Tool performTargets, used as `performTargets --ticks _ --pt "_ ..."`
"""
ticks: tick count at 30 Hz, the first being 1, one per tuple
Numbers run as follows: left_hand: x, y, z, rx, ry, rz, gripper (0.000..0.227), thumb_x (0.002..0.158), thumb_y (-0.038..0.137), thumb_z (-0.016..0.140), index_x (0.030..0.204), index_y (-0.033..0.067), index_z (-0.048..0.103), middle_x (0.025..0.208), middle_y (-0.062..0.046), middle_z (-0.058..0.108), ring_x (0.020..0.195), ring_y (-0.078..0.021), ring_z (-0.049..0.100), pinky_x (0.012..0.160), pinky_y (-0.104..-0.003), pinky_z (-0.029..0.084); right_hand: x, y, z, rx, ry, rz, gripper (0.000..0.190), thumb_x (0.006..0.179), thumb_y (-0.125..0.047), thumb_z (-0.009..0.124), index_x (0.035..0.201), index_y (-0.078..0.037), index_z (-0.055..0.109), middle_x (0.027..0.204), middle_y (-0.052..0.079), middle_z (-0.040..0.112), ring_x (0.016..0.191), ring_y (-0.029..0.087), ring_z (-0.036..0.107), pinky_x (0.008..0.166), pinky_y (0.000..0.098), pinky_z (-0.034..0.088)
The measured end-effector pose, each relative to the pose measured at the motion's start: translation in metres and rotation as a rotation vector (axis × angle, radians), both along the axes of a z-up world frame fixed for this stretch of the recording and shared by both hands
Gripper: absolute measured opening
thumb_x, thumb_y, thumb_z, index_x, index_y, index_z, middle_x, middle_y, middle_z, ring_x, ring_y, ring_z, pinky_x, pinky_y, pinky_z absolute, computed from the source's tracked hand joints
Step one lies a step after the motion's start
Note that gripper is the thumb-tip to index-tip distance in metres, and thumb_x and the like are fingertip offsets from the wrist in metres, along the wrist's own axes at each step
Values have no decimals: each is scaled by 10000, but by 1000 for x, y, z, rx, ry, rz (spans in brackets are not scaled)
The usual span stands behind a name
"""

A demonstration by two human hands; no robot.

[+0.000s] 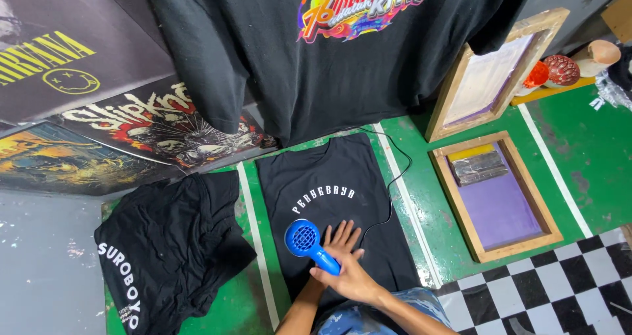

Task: The person uses a blue hair dryer to dry a black t-shirt with white text on a green table. They hold the dryer in their right hand and use their left hand to smooth the fabric while moving the dryer back and forth over the printed area.

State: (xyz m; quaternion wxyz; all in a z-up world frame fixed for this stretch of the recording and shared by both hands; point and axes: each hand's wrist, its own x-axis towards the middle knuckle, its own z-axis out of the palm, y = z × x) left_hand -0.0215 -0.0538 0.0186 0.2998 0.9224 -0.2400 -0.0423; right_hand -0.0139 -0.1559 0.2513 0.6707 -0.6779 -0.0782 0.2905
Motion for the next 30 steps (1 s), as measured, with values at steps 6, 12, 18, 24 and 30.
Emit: performTargets --ticks 6,12,18,24,30 --pt "33 51 2 31 -119 -48 796 921 379 450 1637 99 249 1684 -190 273 1493 -357 392 1202 -470 243 12 -30 -17 68 256 -154 262 906 -61 717 1165 -55 680 655 3 607 419 84 490 373 221 402" --pt "68 89 1 333 -159 122 626 1000 488 487 1508 123 496 1677 -36 308 1538 -289 245 1188 -477 230 29 -88 -33 -211 177 -609 215 911 -243 746 995 -63 665 576 0 499 439 117 442 401 263 324" --pt "82 93 -2 371 -33 293 688 1019 508 459 1607 178 322 1667 -147 288 1526 -341 271 1184 -556 251 34 -126 -28 -81 177 -997 199 959 -206 685 947 -56 556 591 35 479 404 117 396 351 262 295" --pt "59 57 -14 391 -50 315 748 1004 517 476 1598 93 311 1663 -250 224 1530 -399 227 1184 -598 209 29 -114 -53 -147 243 -902 164 907 -180 723 895 -60 612 580 36 492 413 143 417 369 281 289" --pt "25 8 9 266 -102 175 773 993 510 532 1520 -40 397 1660 -237 249 1500 -497 231 1124 -712 225 14 -59 -24 21 225 -387 395 872 -87 756 1264 -79 713 599 -28 538 421 69 410 369 238 261"
